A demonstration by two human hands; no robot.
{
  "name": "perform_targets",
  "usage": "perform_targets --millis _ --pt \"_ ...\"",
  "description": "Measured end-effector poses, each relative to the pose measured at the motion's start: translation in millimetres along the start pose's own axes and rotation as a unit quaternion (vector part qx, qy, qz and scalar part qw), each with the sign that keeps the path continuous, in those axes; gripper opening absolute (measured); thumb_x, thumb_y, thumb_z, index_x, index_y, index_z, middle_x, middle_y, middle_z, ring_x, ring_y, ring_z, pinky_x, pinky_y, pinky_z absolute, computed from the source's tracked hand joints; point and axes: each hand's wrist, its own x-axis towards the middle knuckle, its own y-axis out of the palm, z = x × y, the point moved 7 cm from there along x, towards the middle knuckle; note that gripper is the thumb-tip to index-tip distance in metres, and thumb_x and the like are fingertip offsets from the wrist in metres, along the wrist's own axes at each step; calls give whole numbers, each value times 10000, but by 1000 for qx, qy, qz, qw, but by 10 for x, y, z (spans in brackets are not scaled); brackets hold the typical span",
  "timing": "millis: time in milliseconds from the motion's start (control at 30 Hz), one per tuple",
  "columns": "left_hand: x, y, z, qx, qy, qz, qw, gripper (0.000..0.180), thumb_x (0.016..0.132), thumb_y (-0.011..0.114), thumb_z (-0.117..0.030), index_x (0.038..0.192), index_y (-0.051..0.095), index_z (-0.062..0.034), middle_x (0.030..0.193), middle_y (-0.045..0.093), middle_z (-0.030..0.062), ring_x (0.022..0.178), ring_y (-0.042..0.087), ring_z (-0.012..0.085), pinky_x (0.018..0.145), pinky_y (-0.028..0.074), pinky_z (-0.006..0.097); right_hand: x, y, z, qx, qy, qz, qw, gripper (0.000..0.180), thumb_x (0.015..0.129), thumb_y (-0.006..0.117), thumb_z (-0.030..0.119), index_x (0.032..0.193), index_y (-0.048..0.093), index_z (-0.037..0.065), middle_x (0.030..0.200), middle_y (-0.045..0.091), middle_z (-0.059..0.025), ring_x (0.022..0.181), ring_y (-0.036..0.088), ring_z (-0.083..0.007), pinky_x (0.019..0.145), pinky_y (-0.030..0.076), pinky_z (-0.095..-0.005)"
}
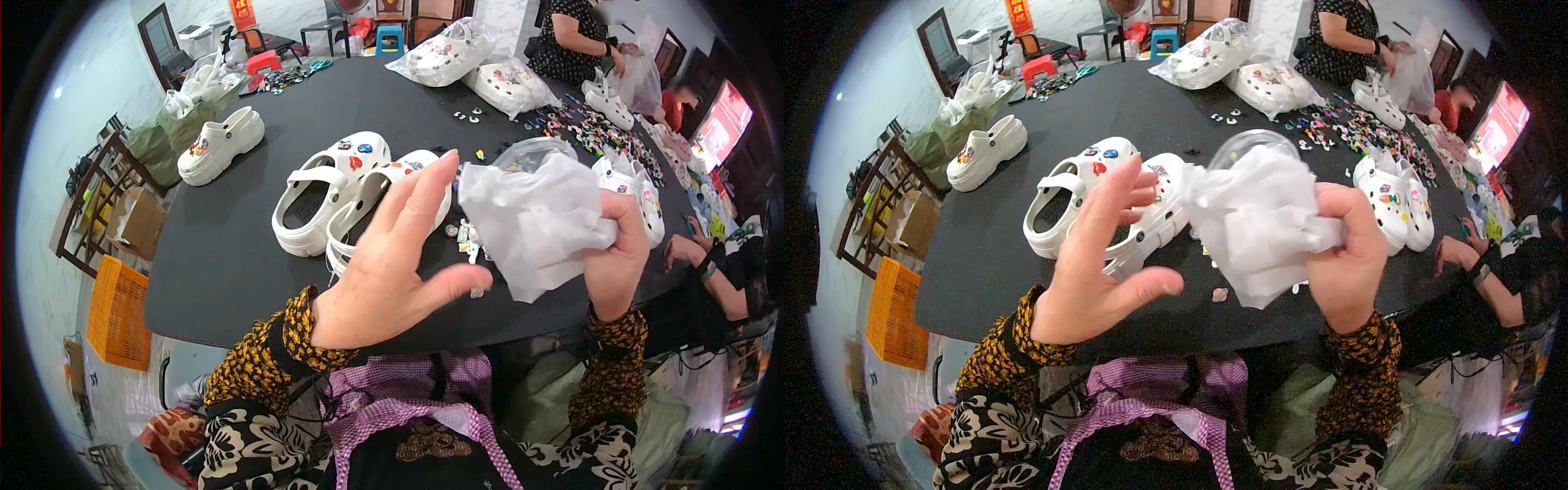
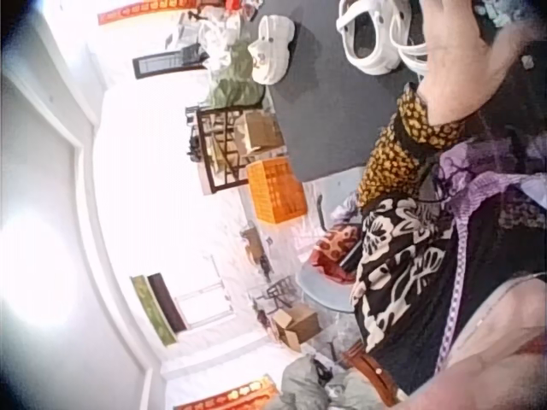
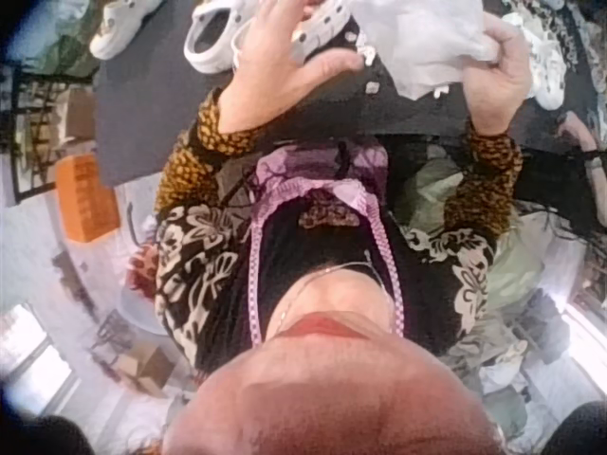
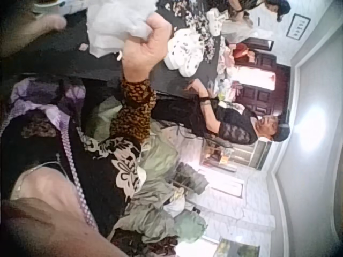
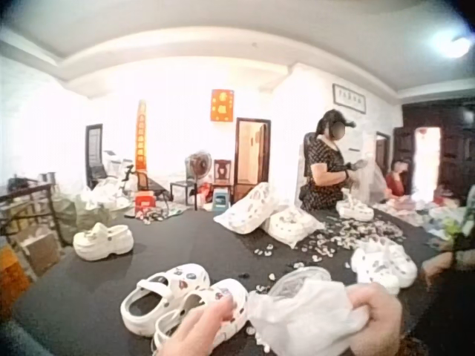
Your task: Decorate clog-style shoes by inserting plastic charms into the holes.
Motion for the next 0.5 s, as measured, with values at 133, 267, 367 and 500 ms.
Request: perform_targets --millis 133,267,367,500 --pt "-23 308 18 -85 -18 94 992 1166 635 843 -355 1442 92 23 1453 255 200 1347 268 284 1039 319 382 -76 317 231 -22 -140 42 989 270 648 669 -62 852 529 48 862 558 -96 807 575 -236 719 459 -277" --pt "-95 354 56 -158 -12 91 983 1016 726 779 -179 1428 84 58 1392 316 222 1333 297 294 1070 263 354 -191 639 137 175 62 109 977 201 772 623 -56 909 520 48 887 561 -27 838 537 -96 730 455 -249" --pt "-141 317 138 -202 -15 65 977 882 751 695 -46 1430 140 51 1331 408 244 1268 415 310 1026 332 342 -219 796 87 255 92 167 948 210 817 591 -56 984 515 47 940 566 -10 896 522 -60 772 446 -234" --pt "-296 -8 375 -138 -119 -33 983 745 700 630 43 1383 333 10 1273 516 206 1210 488 290 987 376 332 -282 1004 27 339 175 236 894 342 812 592 -49 1129 496 34 1113 559 -56 982 542 -99 854 441 -261"
